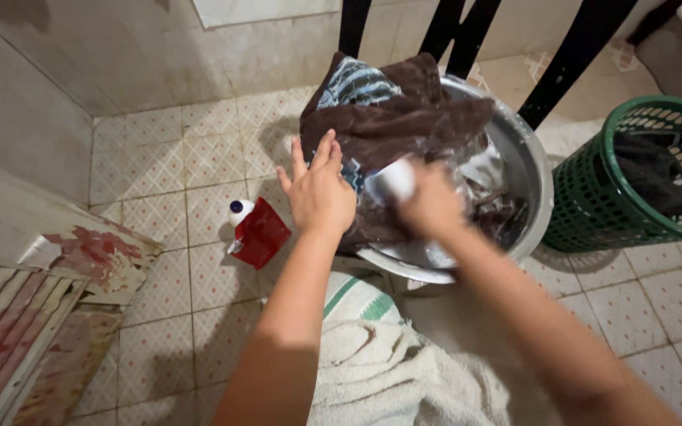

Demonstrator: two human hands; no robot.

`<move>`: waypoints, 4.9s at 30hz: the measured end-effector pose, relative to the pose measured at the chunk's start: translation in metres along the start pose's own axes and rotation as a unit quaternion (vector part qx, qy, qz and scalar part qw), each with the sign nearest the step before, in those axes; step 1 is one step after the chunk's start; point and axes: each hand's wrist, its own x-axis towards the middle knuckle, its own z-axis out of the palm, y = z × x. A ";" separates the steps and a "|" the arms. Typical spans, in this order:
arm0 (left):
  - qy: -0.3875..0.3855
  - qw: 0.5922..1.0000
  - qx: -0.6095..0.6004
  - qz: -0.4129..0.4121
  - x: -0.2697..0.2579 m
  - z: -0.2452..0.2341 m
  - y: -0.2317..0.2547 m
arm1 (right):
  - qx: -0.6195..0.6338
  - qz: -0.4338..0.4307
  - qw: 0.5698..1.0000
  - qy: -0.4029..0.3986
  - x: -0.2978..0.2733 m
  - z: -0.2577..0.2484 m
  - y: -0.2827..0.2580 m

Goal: The person hand-washes a brown patterned cloth in a metal basin using a white bar of soap. They scrub the cloth repeatedly, creating suds, and periodically lift and reposition the cloth within the basin.

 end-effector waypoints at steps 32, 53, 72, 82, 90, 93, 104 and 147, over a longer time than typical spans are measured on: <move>-0.007 1.000 -0.007 -0.005 -0.001 0.003 0.005 | -0.028 0.127 0.980 0.150 0.037 -0.069 0.040; -0.021 1.000 -0.015 -0.005 0.002 -0.006 0.004 | -0.001 -0.100 0.991 0.094 0.073 -0.012 -0.025; 0.005 0.999 -0.037 0.004 -0.003 0.008 0.000 | 0.075 0.063 0.984 0.147 0.126 -0.030 0.053; 0.035 0.999 -0.041 0.008 -0.001 0.007 -0.004 | 0.032 0.025 0.994 0.100 0.104 -0.002 -0.012; 0.007 0.999 -0.048 -0.019 0.006 0.002 0.004 | 0.048 0.129 0.987 0.082 0.095 -0.032 0.021; 0.026 0.998 -0.049 -0.014 0.002 0.006 -0.002 | 0.061 -0.079 0.995 0.008 0.038 0.022 -0.042; 0.014 0.998 -0.043 -0.031 0.002 0.006 0.002 | -0.031 0.064 0.997 0.020 0.040 0.014 -0.024; 0.152 0.982 -0.071 -0.082 -0.015 0.012 -0.020 | 0.514 0.179 0.838 -0.024 0.001 -0.037 0.105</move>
